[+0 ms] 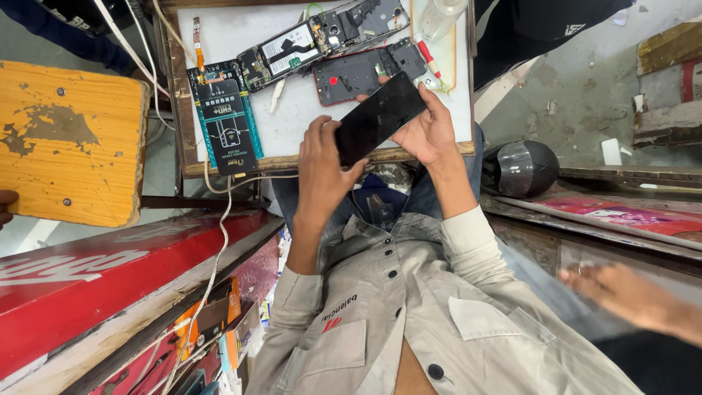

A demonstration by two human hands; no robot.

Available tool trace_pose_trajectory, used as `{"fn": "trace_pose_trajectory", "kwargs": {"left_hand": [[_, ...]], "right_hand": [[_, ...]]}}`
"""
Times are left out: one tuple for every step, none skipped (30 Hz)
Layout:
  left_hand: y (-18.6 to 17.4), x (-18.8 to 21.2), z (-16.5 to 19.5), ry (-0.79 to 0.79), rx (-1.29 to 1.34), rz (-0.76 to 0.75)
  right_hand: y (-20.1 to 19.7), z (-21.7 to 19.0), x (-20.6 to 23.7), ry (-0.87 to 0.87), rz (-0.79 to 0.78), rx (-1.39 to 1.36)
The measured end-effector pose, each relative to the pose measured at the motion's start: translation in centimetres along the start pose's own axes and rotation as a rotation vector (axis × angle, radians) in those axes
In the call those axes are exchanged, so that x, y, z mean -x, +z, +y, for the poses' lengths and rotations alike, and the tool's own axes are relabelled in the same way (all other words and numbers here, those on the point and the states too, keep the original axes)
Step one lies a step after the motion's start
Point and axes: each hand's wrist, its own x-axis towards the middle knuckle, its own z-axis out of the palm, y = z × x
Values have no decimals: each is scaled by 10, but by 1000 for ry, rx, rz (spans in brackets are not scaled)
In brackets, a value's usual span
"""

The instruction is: The person disassembles a smartphone, removes the battery, and connects a charging cable to the motherboard. They then reattach the screen and battery, and place the phone on the table.

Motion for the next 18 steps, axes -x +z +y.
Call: {"fn": "trace_pose_trajectory", "kwargs": {"left_hand": [[1, 0, 5, 54, -73, 13], [3, 0, 10, 100, -118, 20], [6, -1, 15, 148, -163, 28], [8, -2, 17, 197, -205, 32], [9, -2, 18, 222, -207, 53], [11, -2, 19, 249, -209, 74], [13, -4, 18, 276, -212, 96], [15, -5, 17, 289, -210, 124], [16, -8, 14, 300, -209, 152], [15, -10, 10, 312, -209, 180], [14, -12, 6, 233, -141, 151], [11, -13, 2, 153, -75, 123], [7, -15, -3, 73, -9, 96], [4, -17, -8, -24, 113, 38], [0, -22, -15, -120, 235, -20], [-2, -25, -20, -215, 359, -81], [-3, -27, -25, -172, 434, -78], [-3, -29, -29, -128, 508, -75]], "right_hand": [[-1, 1, 1, 6, -1, -9], [-1, 1, 0, 11, -6, -18], [-2, 1, -1, 15, -11, -27], [-2, 1, -1, 4, -12, -32], [-3, 0, 0, -8, -10, -37], [-3, -1, 1, -21, -9, -40], [-4, -3, 2, -17, -21, -67], [-4, -3, 3, -12, -34, -95], [-4, -3, 5, -4, -46, -125], [-4, -2, 6, -21, -61, -91], [-4, 1, 6, -38, -78, -58], [-4, 3, 7, -53, -96, -25], [-4, 5, 7, -93, -63, 136], [-5, 10, 7, -132, -29, 296], [-6, 13, 6, -172, 5, 455], [-7, 16, 5, -172, 28, 480], [-8, 18, 5, -172, 52, 505], [-10, 19, 4, -173, 76, 529]]}}
